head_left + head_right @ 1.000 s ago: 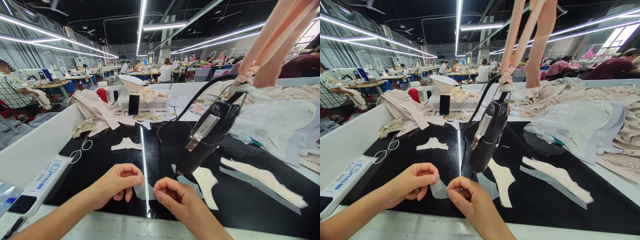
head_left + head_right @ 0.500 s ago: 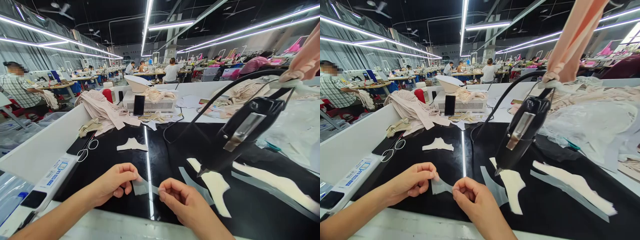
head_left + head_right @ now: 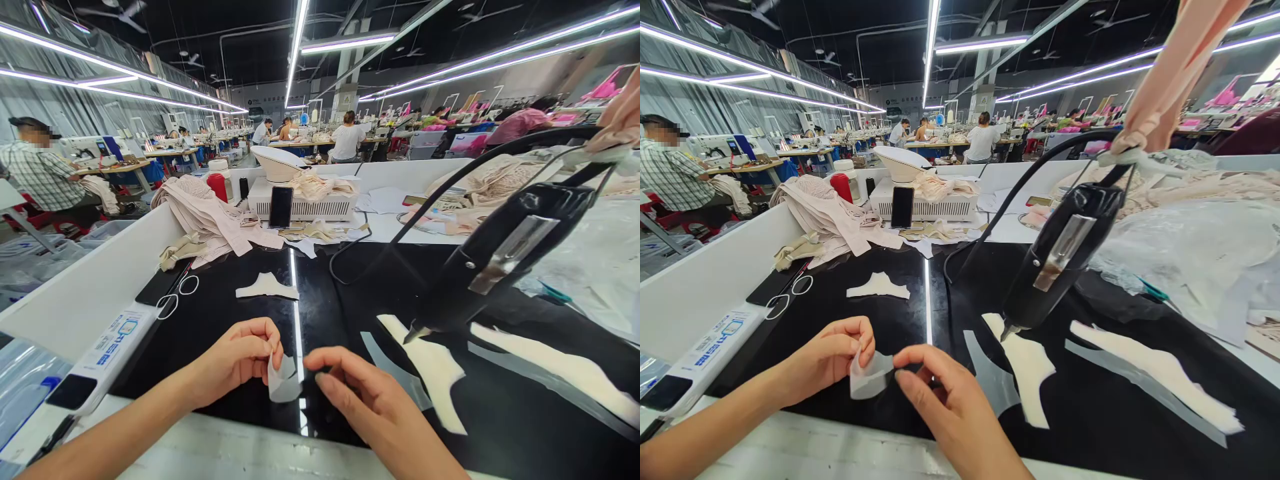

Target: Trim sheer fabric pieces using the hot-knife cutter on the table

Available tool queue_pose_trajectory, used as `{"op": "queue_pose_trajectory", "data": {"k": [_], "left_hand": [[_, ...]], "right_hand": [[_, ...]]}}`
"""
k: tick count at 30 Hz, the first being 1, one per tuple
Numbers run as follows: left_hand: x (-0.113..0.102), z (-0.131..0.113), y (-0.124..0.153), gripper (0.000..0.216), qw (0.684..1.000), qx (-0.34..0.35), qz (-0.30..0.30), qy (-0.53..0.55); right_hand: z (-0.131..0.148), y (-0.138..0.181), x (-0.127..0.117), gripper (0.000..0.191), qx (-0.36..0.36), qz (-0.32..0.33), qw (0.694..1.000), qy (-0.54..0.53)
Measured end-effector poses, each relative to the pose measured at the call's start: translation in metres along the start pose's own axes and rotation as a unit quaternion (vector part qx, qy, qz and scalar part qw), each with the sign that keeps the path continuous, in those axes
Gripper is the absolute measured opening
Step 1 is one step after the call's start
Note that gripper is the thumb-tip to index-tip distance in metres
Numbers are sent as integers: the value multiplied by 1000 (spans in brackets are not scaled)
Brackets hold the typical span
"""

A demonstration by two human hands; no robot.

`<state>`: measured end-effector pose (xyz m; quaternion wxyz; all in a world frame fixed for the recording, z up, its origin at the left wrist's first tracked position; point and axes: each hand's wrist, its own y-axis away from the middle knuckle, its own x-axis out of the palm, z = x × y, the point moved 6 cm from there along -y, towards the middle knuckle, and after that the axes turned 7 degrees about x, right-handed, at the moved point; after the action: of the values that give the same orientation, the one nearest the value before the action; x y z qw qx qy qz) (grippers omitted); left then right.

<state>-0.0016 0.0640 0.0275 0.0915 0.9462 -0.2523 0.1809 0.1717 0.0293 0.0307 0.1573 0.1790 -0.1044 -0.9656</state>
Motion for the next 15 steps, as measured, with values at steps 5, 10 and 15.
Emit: {"op": "queue_pose_trajectory", "data": {"k": [5,10,15], "left_hand": [[9,-3,-1,19,998,35,49,-6],[3,0,-8,28,996,35,40,-77],[-10,-2,-8,25,971,56,7,-231]], "right_hand": [[5,-7,9,27,-54,-18,998,-4],[4,-13,15,11,-62,-27,994,81],[4,-12,8,13,-79,-76,975,194]]}}
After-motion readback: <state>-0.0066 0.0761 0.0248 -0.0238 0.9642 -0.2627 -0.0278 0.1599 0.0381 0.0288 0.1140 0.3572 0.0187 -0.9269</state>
